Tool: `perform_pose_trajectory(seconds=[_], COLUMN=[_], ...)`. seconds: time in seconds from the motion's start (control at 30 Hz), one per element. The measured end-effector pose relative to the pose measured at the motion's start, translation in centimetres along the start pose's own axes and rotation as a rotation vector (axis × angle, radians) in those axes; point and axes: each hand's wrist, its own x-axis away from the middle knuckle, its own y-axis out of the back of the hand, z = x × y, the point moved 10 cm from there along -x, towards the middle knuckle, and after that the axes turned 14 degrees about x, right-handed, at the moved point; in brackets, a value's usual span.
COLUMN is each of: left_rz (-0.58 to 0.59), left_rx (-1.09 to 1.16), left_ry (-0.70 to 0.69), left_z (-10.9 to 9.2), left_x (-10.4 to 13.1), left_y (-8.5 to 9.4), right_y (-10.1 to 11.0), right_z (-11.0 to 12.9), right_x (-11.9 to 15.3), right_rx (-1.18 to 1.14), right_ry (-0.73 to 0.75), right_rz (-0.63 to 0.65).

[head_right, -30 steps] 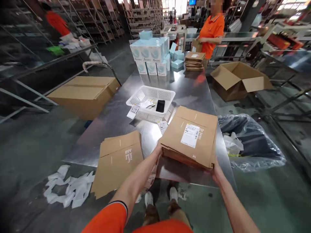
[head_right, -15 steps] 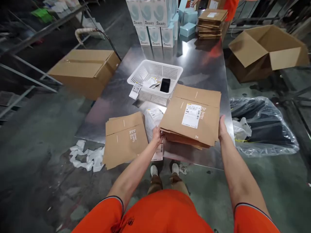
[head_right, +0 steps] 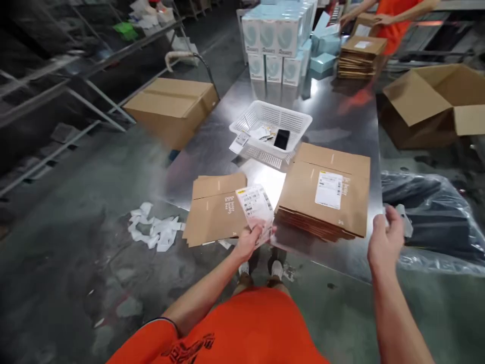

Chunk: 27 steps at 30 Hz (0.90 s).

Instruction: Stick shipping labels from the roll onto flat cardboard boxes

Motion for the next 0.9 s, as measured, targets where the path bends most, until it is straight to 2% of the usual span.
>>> perform_pose_trajectory(seconds=[0.03, 0.07, 0.1, 0.17, 0.2, 0.23, 0.27, 0.3, 0.4, 0.5, 0.57, 0.67, 0.73, 0.8, 0.9], left_rz=[0.039, 0.069, 0.088, 0.122, 0.130, 0.136, 0.142, 0.146, 0.109, -0.098, -0.253, -0.396, -0.458, -0.487, -0.477], left_rx=[0.009, 0.008, 0.000, -0.030, -0.051, -0.070, -0.085, -0.086, -0.030, 0.045, 0.059, -0.003, -0.065, -0.072, -0.014], left_ry=[0.060, 0.109, 0.152, 0.208, 0.219, 0.223, 0.222, 0.212, 0.084, -0.124, -0.177, -0.197, -0.193, -0.127, -0.022], left_z=[0.3, 0.7, 1.0, 1.6, 1.6, 1.4, 1.0, 0.4, -3.4, -8.0, -9.4, -9.6, -8.8, -7.0, -3.7], left_x=[1.6, 3.2, 4.8, 7.3, 8.3, 9.1, 9.6, 10.1, 10.2, 9.4, 8.6, 7.3, 6.4, 5.7, 5.5], left_y=[0.7, 1.5, 2.3, 3.9, 4.8, 5.6, 6.4, 7.1, 9.4, 12.7, 14.8, 17.2, 18.8, 20.5, 22.6], right_y=[-0.7, -2.8, -6.0, -13.9, -17.2, -19.9, -22.1, -24.0, -28.3, -31.1, -32.4, -33.7, -35.0, -37.1, -41.3], right_z=[3.0, 6.1, 9.2, 14.0, 15.4, 16.2, 16.7, 16.9, 16.1, 15.0, 14.8, 15.5, 16.1, 16.3, 17.0], right_x=[0.7, 1.7, 3.2, 8.5, 11.4, 13.9, 15.9, 17.3, 19.3, 21.2, 22.5, 23.1, 23.0, 22.1, 18.7], right_rx=[-0.006, -0.018, -0.022, 0.015, 0.053, 0.090, 0.115, 0.131, 0.176, 0.249, 0.285, 0.317, 0.353, 0.399, 0.531], right_ry=[0.110, 0.221, 0.324, 0.471, 0.502, 0.512, 0.503, 0.481, 0.437, 0.513, 0.566, 0.681, 0.787, 0.875, 0.998], right_rz=[0.017, 0.120, 0.310, 0.845, 1.076, 1.254, 1.376, 1.446, 1.455, 1.421, 1.410, 1.314, 1.249, 1.194, 0.986])
